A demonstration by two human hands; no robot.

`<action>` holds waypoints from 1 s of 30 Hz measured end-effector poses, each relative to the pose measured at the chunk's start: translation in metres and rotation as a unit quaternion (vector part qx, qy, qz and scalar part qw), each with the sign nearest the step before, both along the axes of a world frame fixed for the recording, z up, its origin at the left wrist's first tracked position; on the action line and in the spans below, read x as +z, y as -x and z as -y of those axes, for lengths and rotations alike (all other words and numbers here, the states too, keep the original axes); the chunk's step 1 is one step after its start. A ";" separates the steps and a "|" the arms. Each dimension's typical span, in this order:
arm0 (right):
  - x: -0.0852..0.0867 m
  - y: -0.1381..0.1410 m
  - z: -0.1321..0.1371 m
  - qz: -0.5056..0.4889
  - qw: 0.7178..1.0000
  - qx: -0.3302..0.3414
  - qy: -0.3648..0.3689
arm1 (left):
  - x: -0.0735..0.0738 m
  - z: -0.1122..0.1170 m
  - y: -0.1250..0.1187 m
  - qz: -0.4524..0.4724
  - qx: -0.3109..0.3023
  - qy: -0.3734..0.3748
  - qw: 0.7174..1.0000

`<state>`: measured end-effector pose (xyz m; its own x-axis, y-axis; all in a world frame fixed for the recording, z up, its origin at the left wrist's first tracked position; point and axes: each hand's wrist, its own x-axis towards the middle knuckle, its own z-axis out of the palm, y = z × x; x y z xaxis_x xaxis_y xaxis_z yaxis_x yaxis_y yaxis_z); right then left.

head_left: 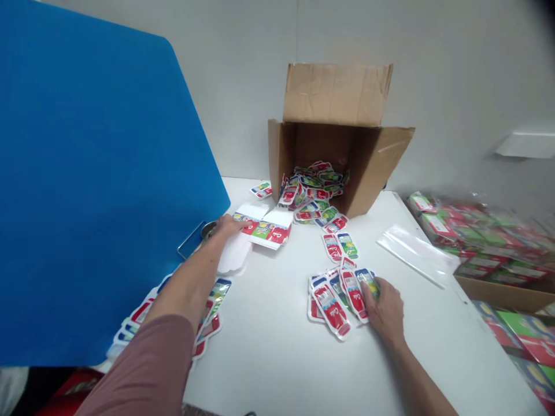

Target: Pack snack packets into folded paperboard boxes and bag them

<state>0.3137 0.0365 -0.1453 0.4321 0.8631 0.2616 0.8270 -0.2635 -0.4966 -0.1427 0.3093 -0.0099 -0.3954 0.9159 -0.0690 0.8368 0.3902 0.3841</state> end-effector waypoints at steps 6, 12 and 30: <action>-0.001 0.001 -0.002 0.011 1.000 -0.003 0.007 | -0.018 -0.003 0.000 -0.032 -0.010 -0.032 0.999; 0.001 0.001 -0.001 0.007 1.000 0.007 0.012 | -0.030 -0.002 0.003 -0.022 0.005 -0.072 0.997; 0.002 0.004 -0.002 -0.027 0.999 0.022 -0.033 | 0.016 0.020 -0.013 0.173 0.073 -0.256 0.948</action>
